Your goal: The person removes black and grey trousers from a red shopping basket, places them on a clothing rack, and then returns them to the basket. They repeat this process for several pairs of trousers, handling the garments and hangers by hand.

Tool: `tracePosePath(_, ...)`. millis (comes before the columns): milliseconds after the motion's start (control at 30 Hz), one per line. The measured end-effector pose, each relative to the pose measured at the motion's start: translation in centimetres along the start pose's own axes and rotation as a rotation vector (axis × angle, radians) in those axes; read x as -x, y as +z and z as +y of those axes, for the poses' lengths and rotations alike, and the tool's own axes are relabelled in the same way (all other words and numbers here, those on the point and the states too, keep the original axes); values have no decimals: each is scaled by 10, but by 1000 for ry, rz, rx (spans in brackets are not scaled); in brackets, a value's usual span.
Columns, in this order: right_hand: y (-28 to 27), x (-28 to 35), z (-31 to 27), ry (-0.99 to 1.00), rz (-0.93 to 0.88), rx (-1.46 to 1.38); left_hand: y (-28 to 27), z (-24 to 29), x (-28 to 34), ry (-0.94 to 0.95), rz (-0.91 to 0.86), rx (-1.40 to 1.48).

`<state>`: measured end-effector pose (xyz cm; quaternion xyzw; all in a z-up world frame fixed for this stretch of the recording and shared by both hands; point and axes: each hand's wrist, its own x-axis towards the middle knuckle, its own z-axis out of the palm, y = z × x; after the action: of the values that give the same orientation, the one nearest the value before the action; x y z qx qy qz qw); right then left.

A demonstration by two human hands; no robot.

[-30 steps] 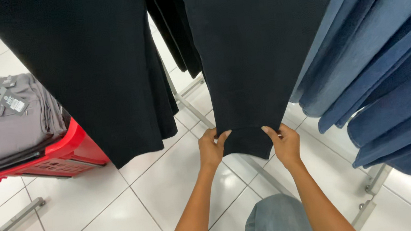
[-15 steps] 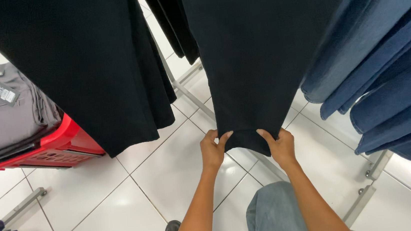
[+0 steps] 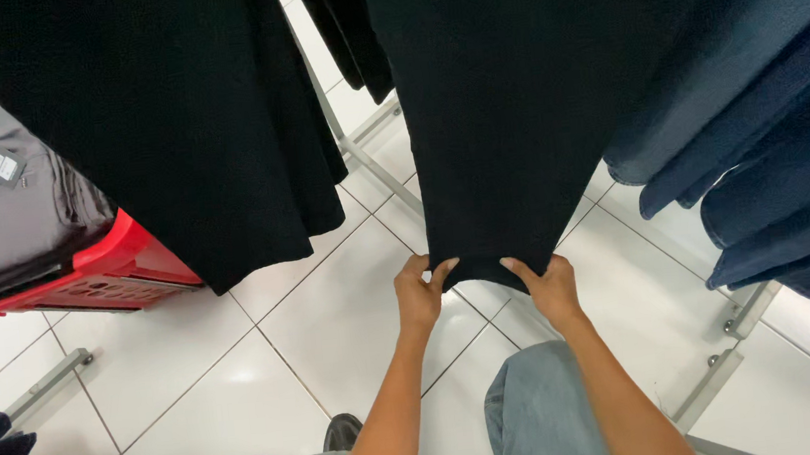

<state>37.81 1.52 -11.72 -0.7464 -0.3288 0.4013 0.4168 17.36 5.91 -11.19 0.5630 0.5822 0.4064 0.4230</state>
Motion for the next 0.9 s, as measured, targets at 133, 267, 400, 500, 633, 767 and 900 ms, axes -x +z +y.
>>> tracePosePath(133,2,26,-16,48,-23,82,9,-34,13,-13,-3,-49)
tracePosePath(267,6,32,-17,40,-31,118,14,-72,17,-93,-35,-26)
tracePosePath(400,0,-12,61,-81,-75,223,13,-102,6,-126,-39,-73)
tracePosePath(500,0,-15,94,-48,-153,234,16,-102,13,-183,-74,78)
tracePosePath(633,-14,3,68,-29,-140,179,10,-123,3,-160,-79,15)
tracePosePath(767,-16,-2,69,51,-210,105,10,-126,2,-225,-177,36)
tracePosePath(900,-21,-31,102,87,-277,104,16,-115,2,-239,-168,30)
